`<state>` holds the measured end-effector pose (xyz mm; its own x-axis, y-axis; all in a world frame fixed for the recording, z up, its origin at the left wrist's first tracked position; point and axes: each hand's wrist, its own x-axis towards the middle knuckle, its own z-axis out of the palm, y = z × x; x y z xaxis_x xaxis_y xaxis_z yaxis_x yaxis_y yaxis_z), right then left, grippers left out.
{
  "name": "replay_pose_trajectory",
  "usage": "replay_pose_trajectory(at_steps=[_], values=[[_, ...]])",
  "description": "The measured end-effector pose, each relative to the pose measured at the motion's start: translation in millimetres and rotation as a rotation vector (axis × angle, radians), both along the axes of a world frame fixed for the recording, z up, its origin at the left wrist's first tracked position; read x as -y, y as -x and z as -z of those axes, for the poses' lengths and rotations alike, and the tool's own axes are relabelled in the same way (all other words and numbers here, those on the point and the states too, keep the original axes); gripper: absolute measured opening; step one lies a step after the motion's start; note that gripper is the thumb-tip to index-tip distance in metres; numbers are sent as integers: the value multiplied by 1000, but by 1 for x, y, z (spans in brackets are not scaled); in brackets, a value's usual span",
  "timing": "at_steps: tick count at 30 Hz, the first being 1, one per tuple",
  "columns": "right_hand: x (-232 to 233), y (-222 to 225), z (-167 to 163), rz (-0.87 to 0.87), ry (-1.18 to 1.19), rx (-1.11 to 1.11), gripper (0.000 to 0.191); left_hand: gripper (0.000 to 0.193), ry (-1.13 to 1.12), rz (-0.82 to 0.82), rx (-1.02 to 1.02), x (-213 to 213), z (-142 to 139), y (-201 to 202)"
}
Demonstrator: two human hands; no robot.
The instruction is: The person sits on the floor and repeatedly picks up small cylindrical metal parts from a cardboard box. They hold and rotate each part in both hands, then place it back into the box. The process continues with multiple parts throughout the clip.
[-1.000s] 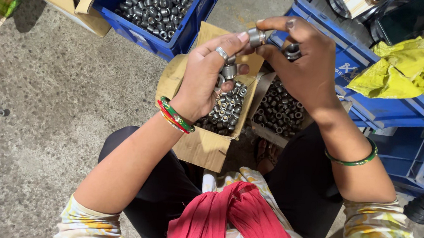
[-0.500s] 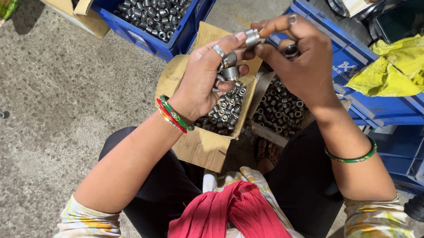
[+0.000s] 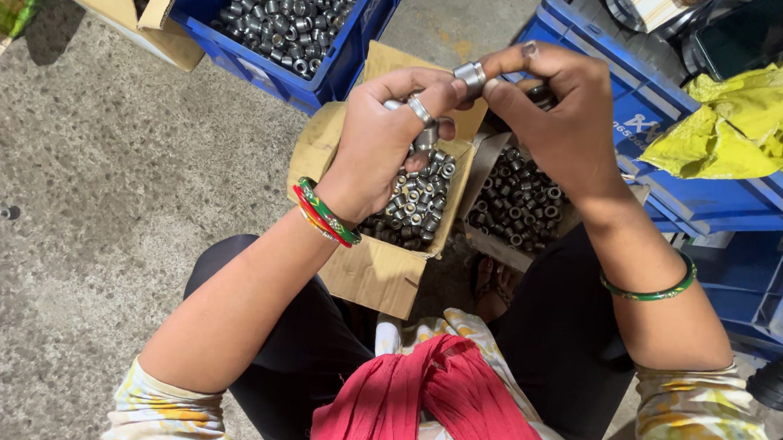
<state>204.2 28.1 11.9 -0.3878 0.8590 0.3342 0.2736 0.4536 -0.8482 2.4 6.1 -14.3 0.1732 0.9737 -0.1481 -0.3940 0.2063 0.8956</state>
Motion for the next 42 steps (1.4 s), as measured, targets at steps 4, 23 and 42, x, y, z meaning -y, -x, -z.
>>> replay_pose_trajectory(at_steps=[4,23,42], values=[[3,-1,1,40,240,-133,13,15,-388,-110,-341,2,-2,0],[1,0,-6,43,-151,-41,7,22,-139,41,-142,0,-8,7],[0,-6,-1,-9,-345,60,10,24,3,127,157,-4,-10,10]])
